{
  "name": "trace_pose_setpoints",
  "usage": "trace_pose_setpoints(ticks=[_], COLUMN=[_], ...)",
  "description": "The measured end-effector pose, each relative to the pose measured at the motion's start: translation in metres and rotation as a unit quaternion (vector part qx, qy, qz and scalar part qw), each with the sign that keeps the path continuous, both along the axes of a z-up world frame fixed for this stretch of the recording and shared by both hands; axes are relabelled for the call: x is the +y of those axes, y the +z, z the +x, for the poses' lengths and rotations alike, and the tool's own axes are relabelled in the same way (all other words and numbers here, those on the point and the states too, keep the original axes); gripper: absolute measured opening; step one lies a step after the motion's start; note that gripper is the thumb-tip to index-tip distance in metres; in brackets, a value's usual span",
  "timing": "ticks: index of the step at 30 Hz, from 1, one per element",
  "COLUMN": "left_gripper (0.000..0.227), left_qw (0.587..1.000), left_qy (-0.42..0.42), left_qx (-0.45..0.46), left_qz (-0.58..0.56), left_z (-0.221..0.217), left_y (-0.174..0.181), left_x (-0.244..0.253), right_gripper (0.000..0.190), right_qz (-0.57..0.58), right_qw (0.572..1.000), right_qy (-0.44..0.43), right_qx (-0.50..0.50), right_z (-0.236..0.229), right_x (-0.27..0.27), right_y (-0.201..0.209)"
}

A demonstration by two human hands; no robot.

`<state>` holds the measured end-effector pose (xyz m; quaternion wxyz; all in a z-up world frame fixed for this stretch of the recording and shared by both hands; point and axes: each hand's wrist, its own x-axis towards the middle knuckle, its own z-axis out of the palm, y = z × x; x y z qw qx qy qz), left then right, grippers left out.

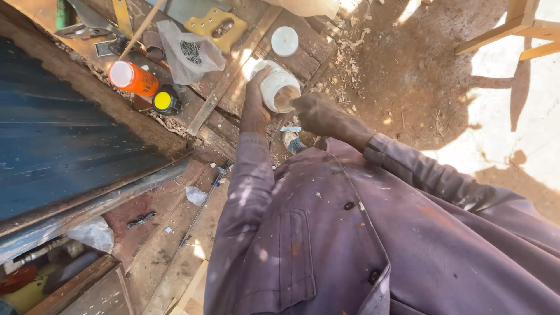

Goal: The person is preparing a wood filler mixture by combining wood dust and glue in a small cup and stirring it with a stick.

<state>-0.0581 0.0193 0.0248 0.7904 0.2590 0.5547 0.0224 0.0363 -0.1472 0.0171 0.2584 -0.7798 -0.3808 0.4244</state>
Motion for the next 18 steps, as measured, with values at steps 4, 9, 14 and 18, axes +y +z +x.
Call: trace_pose_setpoints(ticks=[4,9,14,18], left_gripper=[0.054,0.056,0.061,0.063], left_qw=[0.999,0.999,1.0,1.0], left_qy=[0.044,0.021,-0.022,-0.016], left_qx=[-0.026,-0.03,-0.002,0.0], left_qz=[0.01,-0.004,-0.008,-0.018], left_z=[0.002,0.01,0.001,0.002], left_y=[-0.005,-0.031,-0.02,-0.029], left_x=[-0.01,0.001,0.003,0.01], right_gripper=[0.027,0.027,0.037,0.034], right_qz=[0.05,0.018,-0.111,-0.109], right_qw=[0.988,0.991,0.981,0.985], right_qy=[0.135,0.131,0.11,0.073], right_qx=[-0.054,0.007,0.117,0.109], right_z=[-0.006,0.015,0.024,0.039], right_x=[-0.013,-0.02,-0.007,0.001], right_y=[-0.015,-0.038,0.118,0.113])
